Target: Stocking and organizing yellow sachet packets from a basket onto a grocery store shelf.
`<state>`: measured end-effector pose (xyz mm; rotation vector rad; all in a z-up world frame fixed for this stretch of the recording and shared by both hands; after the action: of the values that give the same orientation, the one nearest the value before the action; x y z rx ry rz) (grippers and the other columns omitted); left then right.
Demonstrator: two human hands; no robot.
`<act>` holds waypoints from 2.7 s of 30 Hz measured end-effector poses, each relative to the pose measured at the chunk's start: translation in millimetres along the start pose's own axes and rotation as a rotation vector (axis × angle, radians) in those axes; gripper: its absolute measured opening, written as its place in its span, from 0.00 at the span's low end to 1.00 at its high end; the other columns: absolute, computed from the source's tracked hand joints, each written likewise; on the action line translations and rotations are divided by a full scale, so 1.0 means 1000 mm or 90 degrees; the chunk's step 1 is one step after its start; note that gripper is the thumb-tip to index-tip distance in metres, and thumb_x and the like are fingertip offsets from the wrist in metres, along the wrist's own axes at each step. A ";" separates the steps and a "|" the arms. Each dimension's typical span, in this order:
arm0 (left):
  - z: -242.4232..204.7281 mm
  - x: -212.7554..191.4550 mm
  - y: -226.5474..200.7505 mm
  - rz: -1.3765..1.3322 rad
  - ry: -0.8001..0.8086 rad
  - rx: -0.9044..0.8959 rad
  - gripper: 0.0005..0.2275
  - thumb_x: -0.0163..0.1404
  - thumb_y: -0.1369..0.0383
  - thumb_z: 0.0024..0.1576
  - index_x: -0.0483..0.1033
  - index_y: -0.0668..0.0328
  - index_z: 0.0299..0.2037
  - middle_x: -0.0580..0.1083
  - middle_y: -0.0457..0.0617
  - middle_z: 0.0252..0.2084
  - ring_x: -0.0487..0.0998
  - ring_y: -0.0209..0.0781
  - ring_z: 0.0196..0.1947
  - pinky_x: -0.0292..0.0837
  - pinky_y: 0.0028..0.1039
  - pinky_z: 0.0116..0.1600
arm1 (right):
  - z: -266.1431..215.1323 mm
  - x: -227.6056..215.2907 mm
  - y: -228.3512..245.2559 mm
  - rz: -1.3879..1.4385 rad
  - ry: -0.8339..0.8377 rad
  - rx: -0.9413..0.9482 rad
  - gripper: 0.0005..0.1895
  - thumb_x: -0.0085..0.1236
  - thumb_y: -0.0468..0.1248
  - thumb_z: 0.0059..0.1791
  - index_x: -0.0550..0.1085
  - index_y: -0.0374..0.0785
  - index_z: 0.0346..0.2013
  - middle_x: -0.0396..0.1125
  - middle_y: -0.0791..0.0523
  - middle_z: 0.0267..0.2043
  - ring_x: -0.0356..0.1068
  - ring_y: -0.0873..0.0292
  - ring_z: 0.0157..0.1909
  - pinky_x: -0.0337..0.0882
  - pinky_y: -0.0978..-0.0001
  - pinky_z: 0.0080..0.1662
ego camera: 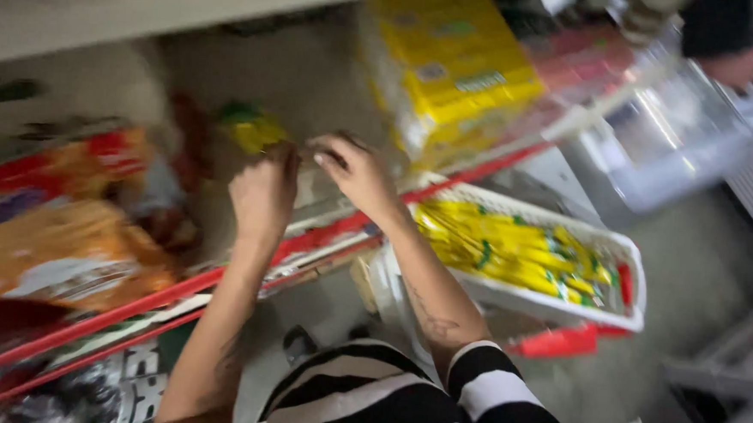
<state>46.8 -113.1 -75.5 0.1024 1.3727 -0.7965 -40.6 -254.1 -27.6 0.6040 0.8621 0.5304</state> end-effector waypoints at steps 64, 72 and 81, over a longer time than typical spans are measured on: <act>0.075 0.015 0.060 -0.472 -0.049 0.043 0.25 0.51 0.77 0.60 0.64 0.51 0.69 0.76 0.61 0.60 0.79 0.56 0.57 0.74 0.40 0.58 | 0.072 0.117 -0.126 -0.039 0.065 0.154 0.27 0.65 0.36 0.50 0.64 0.41 0.61 0.73 0.46 0.53 0.76 0.47 0.51 0.77 0.58 0.51; 0.077 0.021 0.061 -0.453 -0.049 0.022 0.26 0.52 0.74 0.61 0.61 0.51 0.70 0.74 0.63 0.60 0.78 0.59 0.57 0.73 0.41 0.58 | 0.071 0.100 -0.090 -0.054 0.058 0.077 0.38 0.64 0.32 0.47 0.59 0.44 0.70 0.63 0.46 0.68 0.67 0.45 0.64 0.71 0.58 0.62; 0.073 0.031 0.078 -0.460 -0.067 -0.046 0.31 0.60 0.68 0.56 0.61 0.55 0.70 0.73 0.60 0.63 0.77 0.58 0.58 0.73 0.41 0.59 | 0.065 0.084 -0.079 -0.045 0.003 0.049 0.46 0.69 0.31 0.43 0.56 0.40 0.72 0.56 0.42 0.71 0.59 0.39 0.71 0.65 0.52 0.68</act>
<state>150.3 -106.2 -115.1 -0.5137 1.3385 -1.3238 73.3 -273.3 -92.6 0.6401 0.9074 0.4368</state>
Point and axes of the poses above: each hand's wrist, its own z-axis towards the middle knuckle, its own x-axis out of the palm, y = z × x, the point moved 6 cm from there along z, towards the middle knuckle
